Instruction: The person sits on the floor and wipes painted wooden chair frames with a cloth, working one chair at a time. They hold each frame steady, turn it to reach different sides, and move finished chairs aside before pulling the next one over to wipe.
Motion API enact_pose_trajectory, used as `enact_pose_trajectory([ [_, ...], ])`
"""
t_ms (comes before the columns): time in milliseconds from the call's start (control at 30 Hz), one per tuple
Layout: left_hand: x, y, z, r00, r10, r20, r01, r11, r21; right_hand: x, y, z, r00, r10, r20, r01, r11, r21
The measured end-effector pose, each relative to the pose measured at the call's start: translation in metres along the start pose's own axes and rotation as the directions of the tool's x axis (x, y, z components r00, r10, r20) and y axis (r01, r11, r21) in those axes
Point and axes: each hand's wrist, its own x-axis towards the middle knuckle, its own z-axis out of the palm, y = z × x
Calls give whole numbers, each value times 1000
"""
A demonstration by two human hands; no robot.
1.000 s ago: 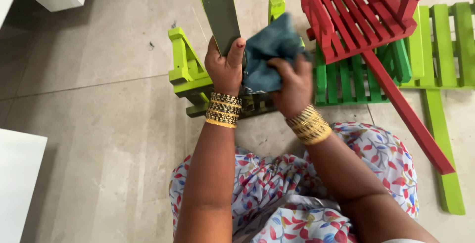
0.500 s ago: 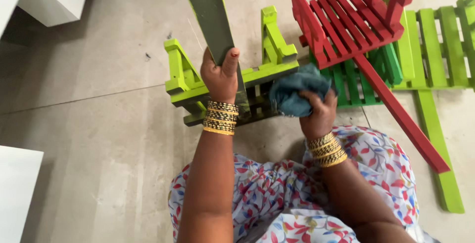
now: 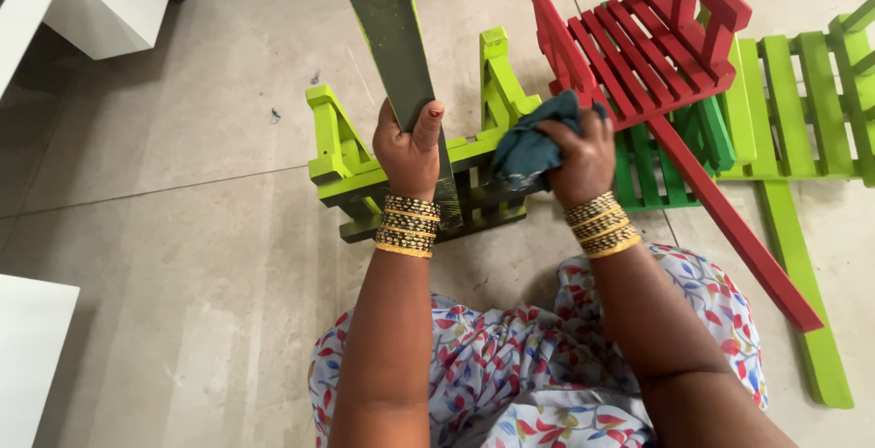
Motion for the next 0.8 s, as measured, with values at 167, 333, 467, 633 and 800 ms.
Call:
enact_pose_trajectory([
  [167, 3, 0, 3, 1000, -11, -10, 11, 1000, -18, 0, 31, -29, 978, 207, 14, -205, 974, -93],
  [333, 3, -2, 2, 1000, 12, -4, -12, 1000, 7, 0, -14, -36, 989, 78, -128, -70, 996, 63],
  [467, 0, -4, 1, 1000, 21, -15, -21, 1000, 12, 7, -44, -10, 997, -75, -18, 77, 984, 159],
  [633, 0, -3, 0, 1000, -3, -4, 3, 1000, -19, 7, -27, 4, 998, 45, -44, -34, 972, 235],
  [800, 2, 0, 3, 1000, 4, 2, -4, 999, -40, -6, -13, 10, 984, 161, -70, -144, 968, 205],
])
